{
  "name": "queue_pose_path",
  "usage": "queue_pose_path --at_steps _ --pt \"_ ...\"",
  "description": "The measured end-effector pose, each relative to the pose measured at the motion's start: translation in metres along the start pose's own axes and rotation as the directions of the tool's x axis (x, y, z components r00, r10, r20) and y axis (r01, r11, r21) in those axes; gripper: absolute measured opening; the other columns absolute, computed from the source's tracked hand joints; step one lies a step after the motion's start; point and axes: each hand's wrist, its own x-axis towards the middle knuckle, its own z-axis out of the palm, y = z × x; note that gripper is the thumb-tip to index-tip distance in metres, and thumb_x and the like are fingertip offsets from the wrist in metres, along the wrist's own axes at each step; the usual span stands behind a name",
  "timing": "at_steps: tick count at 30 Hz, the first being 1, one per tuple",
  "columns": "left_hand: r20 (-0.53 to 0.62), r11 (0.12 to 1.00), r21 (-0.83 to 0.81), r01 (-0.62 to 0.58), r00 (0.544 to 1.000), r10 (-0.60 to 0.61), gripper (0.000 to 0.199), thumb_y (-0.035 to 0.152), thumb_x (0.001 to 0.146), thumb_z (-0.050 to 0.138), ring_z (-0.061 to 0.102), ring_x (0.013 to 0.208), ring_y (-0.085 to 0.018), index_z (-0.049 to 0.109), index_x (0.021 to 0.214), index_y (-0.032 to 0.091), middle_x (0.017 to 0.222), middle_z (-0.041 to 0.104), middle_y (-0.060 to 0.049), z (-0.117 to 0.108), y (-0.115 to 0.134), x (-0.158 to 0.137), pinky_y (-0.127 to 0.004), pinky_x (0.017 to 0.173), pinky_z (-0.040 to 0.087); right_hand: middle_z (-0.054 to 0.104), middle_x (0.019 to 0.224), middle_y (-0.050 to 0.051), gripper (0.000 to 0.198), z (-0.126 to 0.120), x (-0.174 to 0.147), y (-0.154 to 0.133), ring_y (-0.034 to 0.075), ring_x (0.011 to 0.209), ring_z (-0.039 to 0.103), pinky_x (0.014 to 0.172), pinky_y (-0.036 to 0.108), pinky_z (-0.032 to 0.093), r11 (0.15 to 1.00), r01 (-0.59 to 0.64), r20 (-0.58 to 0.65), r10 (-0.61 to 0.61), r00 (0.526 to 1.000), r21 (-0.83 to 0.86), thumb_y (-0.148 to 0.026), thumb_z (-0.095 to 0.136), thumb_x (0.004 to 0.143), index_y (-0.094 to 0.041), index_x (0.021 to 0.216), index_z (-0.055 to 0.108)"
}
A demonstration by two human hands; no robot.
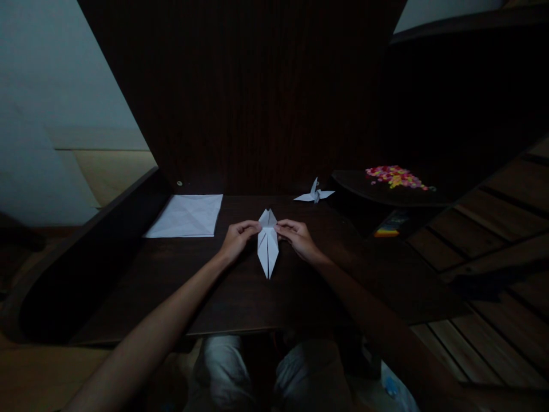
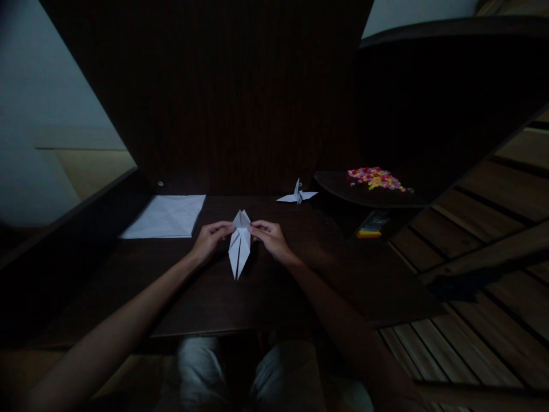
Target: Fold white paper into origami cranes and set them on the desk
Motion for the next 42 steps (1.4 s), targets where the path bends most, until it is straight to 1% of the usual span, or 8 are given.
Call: queue_pose_path --at_steps 8,11,15,21,27,34,38,42 --pt "0.053 0.998 0.034 -0.048 0.998 0.046 0.039 0.034 0.065 0.074 0.062 0.065 -0.014 0.055 0.095 0.017 0.068 0.066 0.001 0.003 0.002 -0.003 -0.024 0.064 0.045 0.061 0.061 -0.004 0.032 0.001 0.001 0.001 0.012 0.053 0.058 0.05 0.024 0.045 0.996 0.093 -0.025 -0.093 0.995 -0.013 -0.034 0.076 0.061 -0.021 0.078 0.051" --pt "0.076 0.995 0.036 -0.097 0.993 0.094 0.034 0.031 0.068 0.072 0.062 0.064 -0.012 0.052 0.093 0.018 0.066 0.064 0.003 0.002 -0.002 -0.003 -0.022 0.063 0.044 0.06 0.059 -0.005 0.033 0.001 0.0 0.0 0.011 0.048 0.056 0.047 0.024 0.045 0.993 0.113 -0.01 -0.114 0.993 -0.027 -0.034 0.075 0.062 -0.021 0.077 0.049" --pt "0.099 0.978 0.123 -0.166 0.983 0.154 0.022 0.031 0.072 0.068 0.06 0.066 -0.012 0.06 0.085 0.015 0.07 0.064 0.0 0.001 -0.006 -0.001 -0.023 0.064 0.045 0.06 0.06 -0.004 0.028 0.0 0.0 0.002 0.011 0.046 0.056 0.047 0.025 0.046 0.986 0.14 0.017 -0.139 0.99 -0.087 -0.035 0.074 0.064 -0.02 0.078 0.055" --pt "0.057 0.97 0.215 -0.117 0.993 0.107 0.03 0.035 0.07 0.07 0.06 0.064 -0.013 0.067 0.09 0.013 0.073 0.067 -0.003 0.0 -0.006 -0.001 -0.024 0.06 0.046 0.061 0.065 -0.001 0.026 0.003 -0.001 0.006 0.011 0.055 0.059 0.053 0.026 0.05 0.981 0.121 0.04 -0.116 0.992 -0.152 -0.033 0.075 0.062 -0.017 0.077 0.062" --pt "-0.011 0.961 0.276 -0.016 1.0 0.02 0.054 0.029 0.066 0.073 0.06 0.06 -0.012 0.054 0.115 0.015 0.077 0.069 -0.003 -0.001 -0.011 0.0 -0.021 0.053 0.044 0.061 0.066 -0.001 0.031 0.002 0.001 0.014 0.011 0.056 0.06 0.055 0.026 0.051 0.978 0.045 0.032 -0.04 0.999 -0.205 -0.027 0.077 0.056 -0.017 0.079 0.06" --pt "-0.046 0.974 0.218 0.055 0.998 -0.046 0.044 0.029 0.064 0.074 0.063 0.059 -0.014 0.053 0.1 0.015 0.07 0.069 -0.003 -0.001 -0.016 0.002 -0.023 0.056 0.046 0.06 0.067 -0.003 0.034 -0.001 0.003 0.017 0.011 0.058 0.06 0.057 0.026 0.051 0.971 0.072 0.006 -0.072 0.997 -0.228 -0.027 0.076 0.057 -0.018 0.083 0.057" --pt "-0.088 0.978 0.206 0.018 0.996 0.0 0.039 0.032 0.063 0.075 0.061 0.057 -0.013 0.051 0.09 0.017 0.068 0.068 -0.001 0.001 -0.018 0.002 -0.022 0.054 0.044 0.062 0.068 -0.003 0.04 0.0 0.004 0.016 0.012 0.059 0.061 0.06 0.027 0.051 0.98 0.059 -0.044 -0.068 0.997 -0.189 -0.026 0.078 0.055 -0.02 0.086 0.053" --pt "-0.121 0.968 0.249 -0.029 0.991 0.061 0.029 0.032 0.062 0.075 0.057 0.054 -0.01 0.056 0.076 0.015 0.059 0.063 0.002 0.003 -0.016 0.0 -0.021 0.054 0.042 0.062 0.066 -0.001 0.036 0.001 0.005 0.016 0.013 0.06 0.061 0.06 0.028 0.052 0.984 0.031 -0.091 -0.047 0.995 -0.174 -0.026 0.08 0.051 -0.018 0.076 0.055"
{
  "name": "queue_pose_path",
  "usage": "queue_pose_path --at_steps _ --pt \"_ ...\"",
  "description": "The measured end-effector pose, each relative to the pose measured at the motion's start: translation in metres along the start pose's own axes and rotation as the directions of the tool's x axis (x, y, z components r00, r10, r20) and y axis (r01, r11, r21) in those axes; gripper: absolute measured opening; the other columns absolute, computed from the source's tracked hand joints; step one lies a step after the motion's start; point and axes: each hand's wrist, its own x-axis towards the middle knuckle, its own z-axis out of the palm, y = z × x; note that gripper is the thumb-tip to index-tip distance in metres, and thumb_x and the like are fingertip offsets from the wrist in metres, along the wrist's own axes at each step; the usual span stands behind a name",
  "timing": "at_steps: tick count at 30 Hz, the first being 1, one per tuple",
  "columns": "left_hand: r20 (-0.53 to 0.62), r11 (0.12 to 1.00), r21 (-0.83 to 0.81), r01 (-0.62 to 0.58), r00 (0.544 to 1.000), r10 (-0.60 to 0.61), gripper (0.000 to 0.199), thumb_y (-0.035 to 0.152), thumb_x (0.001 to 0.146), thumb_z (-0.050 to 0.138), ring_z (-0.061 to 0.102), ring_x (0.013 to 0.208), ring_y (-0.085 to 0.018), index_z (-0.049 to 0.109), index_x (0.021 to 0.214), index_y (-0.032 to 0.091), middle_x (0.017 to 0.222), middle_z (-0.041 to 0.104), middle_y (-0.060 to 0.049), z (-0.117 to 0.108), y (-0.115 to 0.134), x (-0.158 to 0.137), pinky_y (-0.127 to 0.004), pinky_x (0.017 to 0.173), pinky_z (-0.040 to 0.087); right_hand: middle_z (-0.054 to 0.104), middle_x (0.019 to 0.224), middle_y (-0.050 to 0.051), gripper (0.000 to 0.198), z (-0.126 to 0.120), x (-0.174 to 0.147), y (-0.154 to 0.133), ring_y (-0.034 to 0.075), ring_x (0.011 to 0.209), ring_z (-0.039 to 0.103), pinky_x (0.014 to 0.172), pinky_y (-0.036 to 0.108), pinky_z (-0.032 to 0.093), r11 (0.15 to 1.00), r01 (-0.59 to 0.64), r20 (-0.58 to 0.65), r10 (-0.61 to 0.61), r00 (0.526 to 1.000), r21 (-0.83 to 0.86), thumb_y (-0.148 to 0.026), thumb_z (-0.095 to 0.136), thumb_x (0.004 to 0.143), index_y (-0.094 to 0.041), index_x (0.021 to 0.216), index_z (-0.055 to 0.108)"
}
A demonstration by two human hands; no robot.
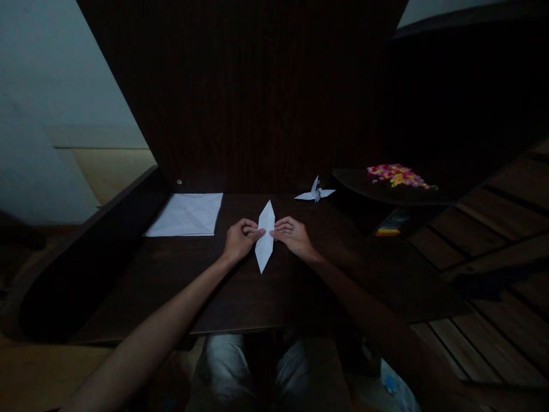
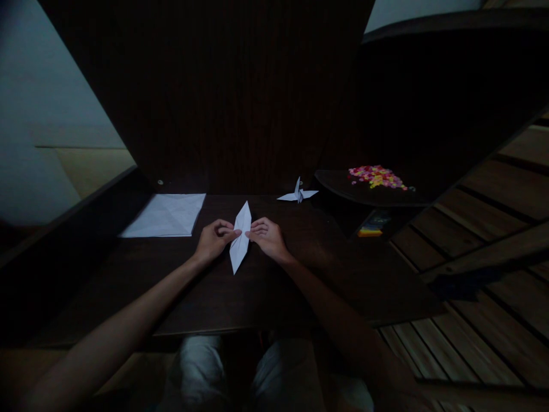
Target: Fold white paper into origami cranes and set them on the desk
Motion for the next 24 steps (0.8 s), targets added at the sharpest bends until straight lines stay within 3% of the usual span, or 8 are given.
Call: queue_pose_path --at_steps 4,9,16,24 --pt "-0.002 0.999 -0.031 0.011 1.0 -0.011 0.025 0.032 0.06 0.075 0.053 0.05 -0.009 0.059 0.067 0.014 0.054 0.06 0.003 0.0018 0.0052 -0.0017 -0.021 0.052 0.04 0.062 0.064 0.0 0.032 0.0003 -0.0004 -0.0024 0.014 0.06 0.061 0.06 0.029 0.052 1.0 -0.019 -0.006 0.019 1.0 0.008 -0.028 0.081 0.049 -0.017 0.069 0.058" --pt "-0.034 0.99 -0.122 0.064 0.997 -0.068 0.031 0.031 0.055 0.079 0.056 0.054 -0.011 0.058 0.072 0.015 0.059 0.063 0.001 0.0027 0.0083 -0.0032 -0.022 0.054 0.043 0.064 0.064 0.0 0.031 0.001 -0.0019 -0.0058 0.014 0.059 0.062 0.061 0.03 0.052 0.997 -0.07 0.017 0.07 0.997 0.022 -0.029 0.081 0.049 -0.017 0.068 0.059" --pt "-0.03 0.995 -0.093 0.032 0.999 -0.035 0.031 0.033 0.054 0.08 0.056 0.052 -0.011 0.058 0.07 0.016 0.057 0.063 0.002 0.0013 0.0087 -0.0032 -0.022 0.052 0.042 0.062 0.062 -0.002 0.032 0.0022 -0.0029 -0.005 0.013 0.057 0.061 0.059 0.028 0.051 0.995 -0.071 0.057 0.067 0.996 0.072 -0.03 0.08 0.051 -0.018 0.066 0.055" --pt "0.035 0.984 -0.15 0.096 0.995 -0.092 0.033 0.034 0.051 0.082 0.054 0.052 -0.01 0.059 0.066 0.015 0.056 0.062 0.002 0.003 0.0097 -0.0038 -0.021 0.052 0.042 0.06 0.059 -0.002 0.029 0.0015 -0.0028 -0.0052 0.012 0.056 0.058 0.057 0.026 0.047 0.997 -0.053 0.057 0.05 0.997 0.054 -0.031 0.079 0.052 -0.018 0.062 0.055"
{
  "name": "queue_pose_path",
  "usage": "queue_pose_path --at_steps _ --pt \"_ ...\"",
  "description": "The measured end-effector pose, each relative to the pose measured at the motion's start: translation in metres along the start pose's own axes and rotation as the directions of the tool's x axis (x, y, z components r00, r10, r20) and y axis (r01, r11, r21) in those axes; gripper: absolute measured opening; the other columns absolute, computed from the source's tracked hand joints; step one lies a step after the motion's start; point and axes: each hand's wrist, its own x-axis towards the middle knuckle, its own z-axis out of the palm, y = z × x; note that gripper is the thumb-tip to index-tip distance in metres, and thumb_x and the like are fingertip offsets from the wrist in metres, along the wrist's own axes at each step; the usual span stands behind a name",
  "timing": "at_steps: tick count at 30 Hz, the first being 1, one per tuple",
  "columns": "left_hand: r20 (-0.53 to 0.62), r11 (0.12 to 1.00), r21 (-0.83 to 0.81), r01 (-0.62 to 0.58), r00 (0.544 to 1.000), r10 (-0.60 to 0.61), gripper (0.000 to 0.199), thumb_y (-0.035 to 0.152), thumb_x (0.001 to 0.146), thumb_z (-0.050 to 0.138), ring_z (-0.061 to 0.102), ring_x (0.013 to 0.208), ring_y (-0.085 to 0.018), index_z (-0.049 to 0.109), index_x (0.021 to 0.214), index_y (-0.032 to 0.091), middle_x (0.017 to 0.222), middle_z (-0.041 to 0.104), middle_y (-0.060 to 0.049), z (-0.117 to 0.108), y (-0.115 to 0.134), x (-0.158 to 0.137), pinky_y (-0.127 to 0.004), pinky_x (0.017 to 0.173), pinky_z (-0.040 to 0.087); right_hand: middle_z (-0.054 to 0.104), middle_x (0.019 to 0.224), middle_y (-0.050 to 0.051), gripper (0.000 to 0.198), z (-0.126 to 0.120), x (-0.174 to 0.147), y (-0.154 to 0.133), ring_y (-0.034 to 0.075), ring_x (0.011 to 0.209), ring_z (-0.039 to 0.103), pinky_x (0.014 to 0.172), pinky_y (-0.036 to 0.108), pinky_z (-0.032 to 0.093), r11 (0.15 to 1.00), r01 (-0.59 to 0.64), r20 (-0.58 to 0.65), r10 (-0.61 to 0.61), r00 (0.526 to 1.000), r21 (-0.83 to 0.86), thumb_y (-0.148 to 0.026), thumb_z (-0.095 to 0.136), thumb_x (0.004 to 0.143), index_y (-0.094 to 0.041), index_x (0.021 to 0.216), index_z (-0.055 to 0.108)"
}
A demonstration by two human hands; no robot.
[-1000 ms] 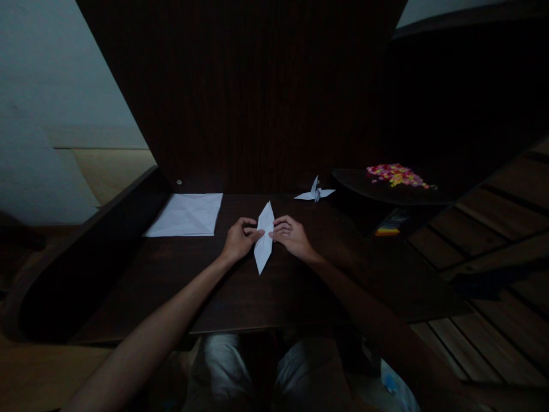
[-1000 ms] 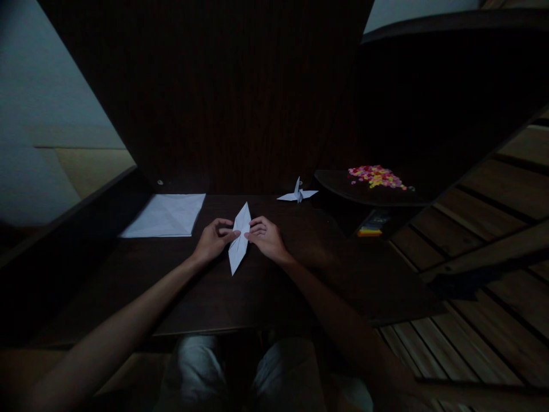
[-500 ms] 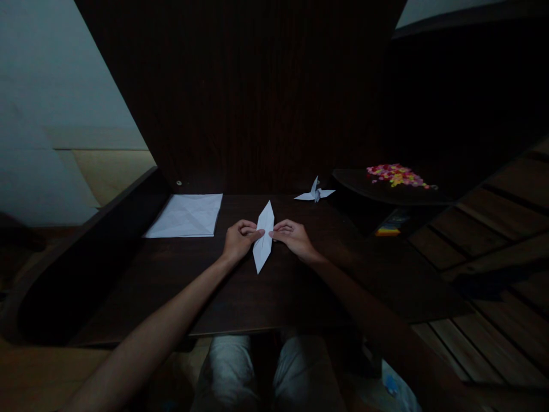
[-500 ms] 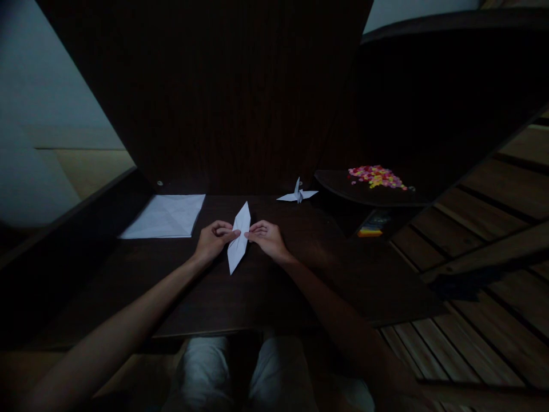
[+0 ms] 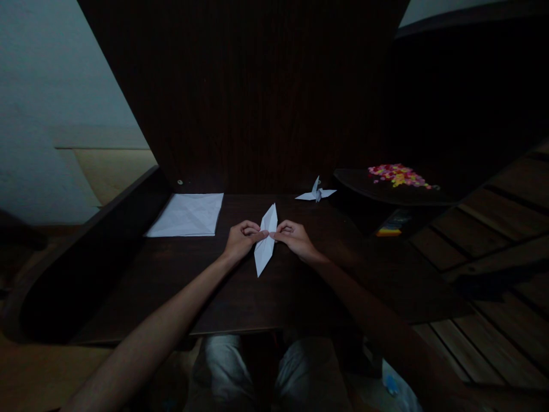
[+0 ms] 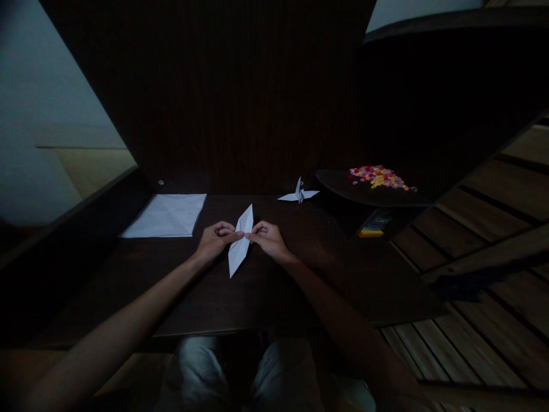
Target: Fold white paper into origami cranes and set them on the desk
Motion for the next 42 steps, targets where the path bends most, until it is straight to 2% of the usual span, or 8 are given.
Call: queue_pose_path --at_steps 6,14,20,26,35,39,42 --pt "0.099 0.999 0.036 -0.003 0.995 -0.001 0.031 0.038 0.053 0.08 0.058 0.058 -0.012 0.065 0.065 0.014 0.064 0.066 -0.002 -0.001 -0.003 0.0 -0.023 0.056 0.044 0.059 0.059 -0.002 0.029 -0.002 0.002 0.0 0.012 0.058 0.057 0.058 0.026 0.046 0.999 0.015 -0.034 -0.016 0.999 -0.051 -0.033 0.079 0.052 -0.018 0.061 0.056" --pt "0.07 0.992 0.119 -0.048 0.997 0.04 0.022 0.035 0.058 0.077 0.057 0.057 -0.013 0.069 0.061 0.015 0.063 0.067 -0.002 -0.001 -0.002 -0.001 -0.023 0.056 0.043 0.061 0.063 -0.001 0.027 -0.002 0.001 0.0 0.014 0.061 0.057 0.063 0.028 0.046 0.998 0.019 -0.022 -0.021 1.0 -0.051 -0.035 0.079 0.054 -0.018 0.062 0.059" --pt "0.091 0.985 0.134 -0.106 0.991 0.094 0.02 0.035 0.062 0.075 0.057 0.058 -0.013 0.069 0.064 0.016 0.064 0.067 -0.002 -0.002 -0.006 0.001 -0.025 0.058 0.043 0.061 0.068 0.001 0.028 -0.001 0.0 0.001 0.015 0.067 0.058 0.065 0.029 0.047 0.988 0.138 0.01 -0.138 0.99 -0.068 -0.042 0.076 0.058 -0.019 0.062 0.062" --pt "0.108 0.98 0.139 -0.144 0.986 0.129 0.023 0.037 0.063 0.073 0.056 0.059 -0.013 0.069 0.062 0.015 0.065 0.066 -0.002 -0.002 -0.001 -0.002 -0.025 0.059 0.042 0.058 0.074 0.002 0.023 -0.003 0.002 0.006 0.015 0.072 0.057 0.068 0.029 0.046 0.965 0.253 0.059 -0.25 0.966 -0.066 -0.041 0.073 0.065 -0.019 0.066 0.066" --pt "0.164 0.988 0.112 -0.105 0.983 0.085 0.038 0.048 0.074 0.062 0.05 0.058 -0.012 0.067 0.059 0.014 0.055 0.058 0.002 -0.001 0.004 -0.003 -0.024 0.06 0.038 0.057 0.077 0.002 0.024 -0.001 0.0 0.001 0.014 0.071 0.057 0.063 0.027 0.047 0.961 0.265 0.057 -0.261 0.964 -0.08 -0.038 0.077 0.06 -0.018 0.067 0.067" --pt "0.223 0.992 0.051 -0.119 0.969 0.104 0.028 0.042 0.07 0.07 0.057 0.072 -0.015 0.071 0.07 0.014 0.075 0.067 -0.003 -0.002 -0.002 -0.002 -0.025 0.07 0.042 0.058 0.079 0.003 0.022 -0.001 -0.001 0.0 0.015 0.072 0.058 0.065 0.028 0.048 0.955 0.285 0.043 -0.282 0.958 -0.077 -0.036 0.078 0.06 -0.018 0.068 0.068" --pt "0.197 0.991 0.031 -0.132 0.973 0.123 0.022 0.037 0.065 0.075 0.06 0.078 -0.017 0.071 0.068 0.015 0.083 0.068 -0.005 -0.003 -0.006 0.001 -0.028 0.075 0.044 0.06 0.085 0.004 0.024 -0.002 -0.001 0.0 0.014 0.073 0.058 0.067 0.028 0.049 0.962 0.264 0.018 -0.263 0.965 -0.069 -0.035 0.076 0.063 -0.019 0.078 0.069"
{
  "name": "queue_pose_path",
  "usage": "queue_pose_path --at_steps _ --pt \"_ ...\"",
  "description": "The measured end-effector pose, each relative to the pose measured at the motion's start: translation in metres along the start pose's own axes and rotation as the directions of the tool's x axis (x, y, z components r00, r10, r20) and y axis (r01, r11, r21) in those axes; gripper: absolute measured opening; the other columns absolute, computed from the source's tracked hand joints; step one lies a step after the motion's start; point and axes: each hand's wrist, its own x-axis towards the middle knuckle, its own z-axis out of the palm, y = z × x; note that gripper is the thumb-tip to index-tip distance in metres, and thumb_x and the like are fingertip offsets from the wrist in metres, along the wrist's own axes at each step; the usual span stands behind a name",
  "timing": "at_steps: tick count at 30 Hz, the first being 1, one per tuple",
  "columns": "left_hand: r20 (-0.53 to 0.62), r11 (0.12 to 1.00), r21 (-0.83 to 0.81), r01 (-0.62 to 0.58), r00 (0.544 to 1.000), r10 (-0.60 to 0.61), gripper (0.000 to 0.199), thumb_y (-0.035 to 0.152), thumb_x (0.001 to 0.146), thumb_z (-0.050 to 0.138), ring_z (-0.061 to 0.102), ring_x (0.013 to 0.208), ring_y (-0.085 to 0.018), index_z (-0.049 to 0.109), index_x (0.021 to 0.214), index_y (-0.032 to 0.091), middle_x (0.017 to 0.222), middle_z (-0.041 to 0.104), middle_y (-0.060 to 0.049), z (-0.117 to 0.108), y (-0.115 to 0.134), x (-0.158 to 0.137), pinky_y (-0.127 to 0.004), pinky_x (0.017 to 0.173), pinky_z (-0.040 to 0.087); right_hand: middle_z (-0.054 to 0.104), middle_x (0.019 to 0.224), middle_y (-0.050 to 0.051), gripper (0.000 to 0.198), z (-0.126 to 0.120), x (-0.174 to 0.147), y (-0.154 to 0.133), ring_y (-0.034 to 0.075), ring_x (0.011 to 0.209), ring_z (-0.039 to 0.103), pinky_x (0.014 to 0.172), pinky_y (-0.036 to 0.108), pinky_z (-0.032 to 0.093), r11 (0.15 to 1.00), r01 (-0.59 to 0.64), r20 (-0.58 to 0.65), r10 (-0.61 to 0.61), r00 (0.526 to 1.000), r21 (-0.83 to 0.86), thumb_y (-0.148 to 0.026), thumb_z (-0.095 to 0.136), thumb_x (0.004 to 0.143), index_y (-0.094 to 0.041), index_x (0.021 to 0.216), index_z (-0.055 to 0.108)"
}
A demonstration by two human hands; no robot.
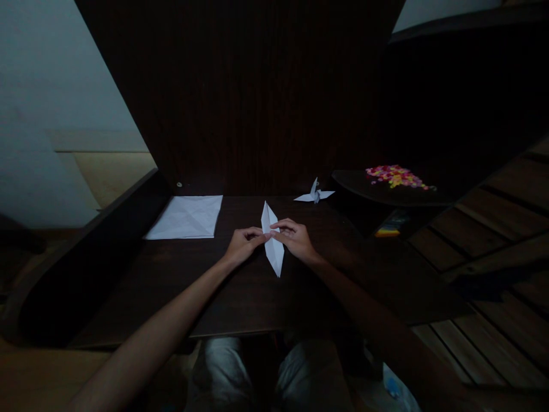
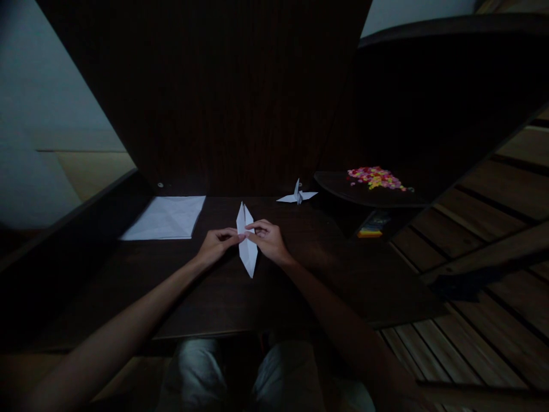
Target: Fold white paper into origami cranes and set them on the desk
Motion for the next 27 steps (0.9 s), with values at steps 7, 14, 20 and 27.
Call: queue_pose_path --at_steps 7,14,20,27 --pt "-0.09 0.99 -0.129 0.048 0.994 -0.06 0.018 0.03 0.06 0.078 0.061 0.08 -0.018 0.073 0.069 0.016 0.082 0.07 -0.006 -0.001 0.006 0.001 -0.031 0.08 0.045 0.061 0.071 -0.003 0.048 -0.001 0.001 -0.006 0.013 0.068 0.06 0.065 0.027 0.049 0.979 -0.133 -0.033 0.14 0.99 0.156 -0.026 0.077 0.06 -0.023 0.103 0.058" --pt "-0.034 0.946 -0.298 0.126 0.989 -0.143 0.02 0.029 0.059 0.079 0.061 0.077 -0.018 0.074 0.071 0.014 0.078 0.07 -0.007 0.001 0.01 0.0 -0.031 0.079 0.044 0.065 0.071 -0.001 0.04 -0.001 0.001 -0.001 0.013 0.067 0.062 0.068 0.027 0.048 0.926 -0.25 0.024 0.254 0.967 0.284 -0.027 0.08 0.056 -0.02 0.09 0.06" --pt "-0.083 0.968 -0.248 0.025 0.995 -0.047 0.016 0.029 0.057 0.079 0.06 0.084 -0.018 0.074 0.066 0.016 0.091 0.067 -0.006 0.002 0.008 0.0 -0.031 0.08 0.045 0.064 0.075 0.0 0.03 -0.001 0.003 0.006 0.013 0.071 0.06 0.071 0.026 0.047 0.93 -0.238 0.023 0.241 0.97 0.279 -0.028 0.081 0.054 -0.02 0.075 0.063" --pt "-0.106 0.993 -0.112 0.024 0.994 -0.036 0.015 0.031 0.059 0.078 0.058 0.082 -0.017 0.073 0.064 0.018 0.083 0.064 -0.004 0.001 0.012 -0.001 -0.031 0.079 0.045 0.065 0.076 0.0 0.025 -0.002 0.002 0.008 0.013 0.072 0.059 0.07 0.025 0.046 0.939 -0.219 0.022 0.221 0.975 0.265 -0.028 0.081 0.055 -0.019 0.072 0.066"
